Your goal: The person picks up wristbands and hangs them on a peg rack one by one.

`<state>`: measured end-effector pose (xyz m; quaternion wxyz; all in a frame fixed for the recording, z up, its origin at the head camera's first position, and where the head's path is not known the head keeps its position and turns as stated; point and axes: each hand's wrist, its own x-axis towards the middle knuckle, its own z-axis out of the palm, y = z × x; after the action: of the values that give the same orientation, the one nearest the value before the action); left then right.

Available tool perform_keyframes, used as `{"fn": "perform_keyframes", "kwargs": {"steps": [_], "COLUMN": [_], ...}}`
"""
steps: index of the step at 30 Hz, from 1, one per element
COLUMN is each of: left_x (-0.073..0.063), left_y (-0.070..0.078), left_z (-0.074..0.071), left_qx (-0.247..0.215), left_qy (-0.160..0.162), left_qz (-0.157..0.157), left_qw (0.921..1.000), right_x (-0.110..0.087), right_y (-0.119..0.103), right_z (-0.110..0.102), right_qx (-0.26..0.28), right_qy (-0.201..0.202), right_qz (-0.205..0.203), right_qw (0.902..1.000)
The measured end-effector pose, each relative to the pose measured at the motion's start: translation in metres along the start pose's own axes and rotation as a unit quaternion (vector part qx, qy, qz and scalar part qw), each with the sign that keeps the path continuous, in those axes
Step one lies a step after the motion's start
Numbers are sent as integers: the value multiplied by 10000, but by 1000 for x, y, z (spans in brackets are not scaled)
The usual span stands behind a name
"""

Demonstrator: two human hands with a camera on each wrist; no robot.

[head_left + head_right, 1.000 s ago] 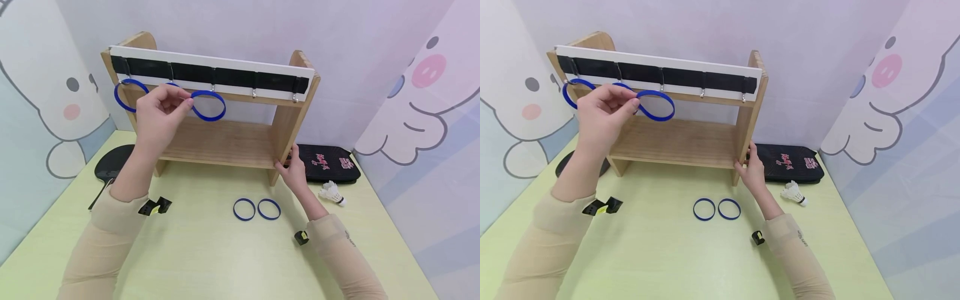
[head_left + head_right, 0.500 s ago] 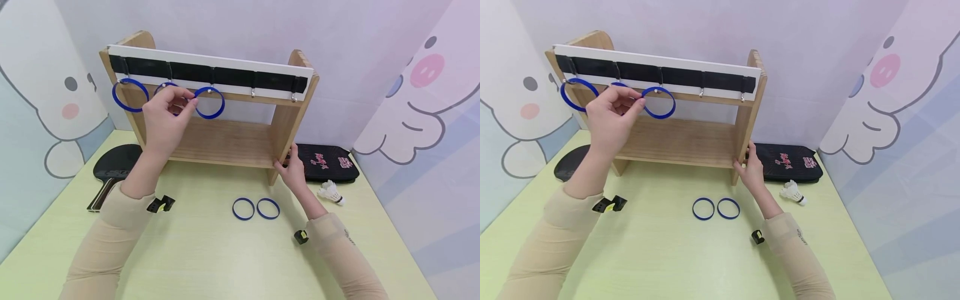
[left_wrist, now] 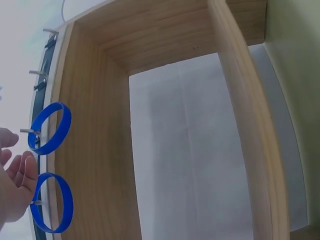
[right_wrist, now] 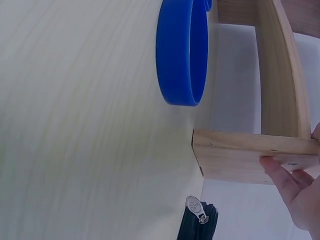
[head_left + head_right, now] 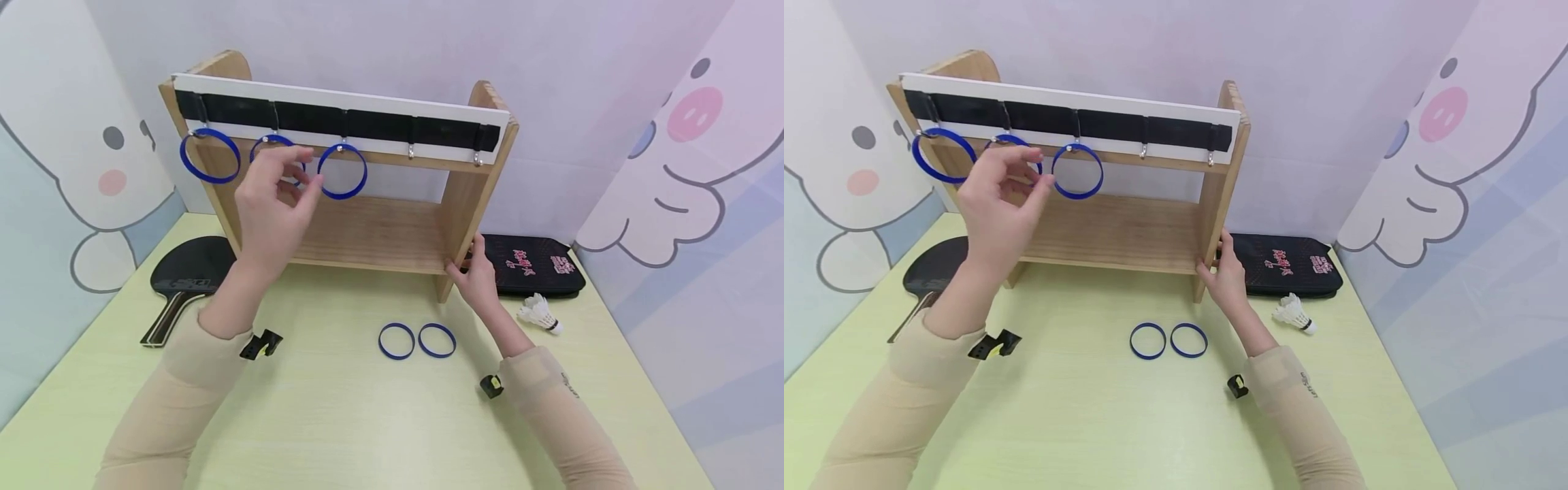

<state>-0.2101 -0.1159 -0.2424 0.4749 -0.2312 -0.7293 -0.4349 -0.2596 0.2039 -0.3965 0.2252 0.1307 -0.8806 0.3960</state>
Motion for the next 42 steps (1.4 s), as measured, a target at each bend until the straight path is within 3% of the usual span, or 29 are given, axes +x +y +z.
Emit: {"fn": "perform_keyframes", "kwargs": {"steps": [5,11,15,25,28,33,42], "left_x": [-12,-32,-45,-73,-81,-97,-123], "left_y": [5,7,6,-4,-9,-18,-35], "left_z": [4,13,19,31,35,42,57], "left_qx": [-100,-189,-221,-463,-481,-350,-45], "left_qy": [-500,-1206,-1725,-2678,-3104,-3976,-4951], "left_qz": [260,136,1,-329,-571,-1004,-1242], "left_qw": [9984,9924,9848,9618,9477,9114,8599], "right_x": [0,-1,-1,-1,-1,-1,-1], "right_y": [0,0,-1,-1,-1,0,0], "right_z": [1,1,2,1,1,0,1], "right_qx": [-4,-15,-18,18,45,79,81], "right_qy": [46,56,49,62,50,40,55], "right_qz": [-40,9,23,-110,-92,-97,-95], "right_qw": [10000,10000,10000,9999,9999,9999,9999]}}
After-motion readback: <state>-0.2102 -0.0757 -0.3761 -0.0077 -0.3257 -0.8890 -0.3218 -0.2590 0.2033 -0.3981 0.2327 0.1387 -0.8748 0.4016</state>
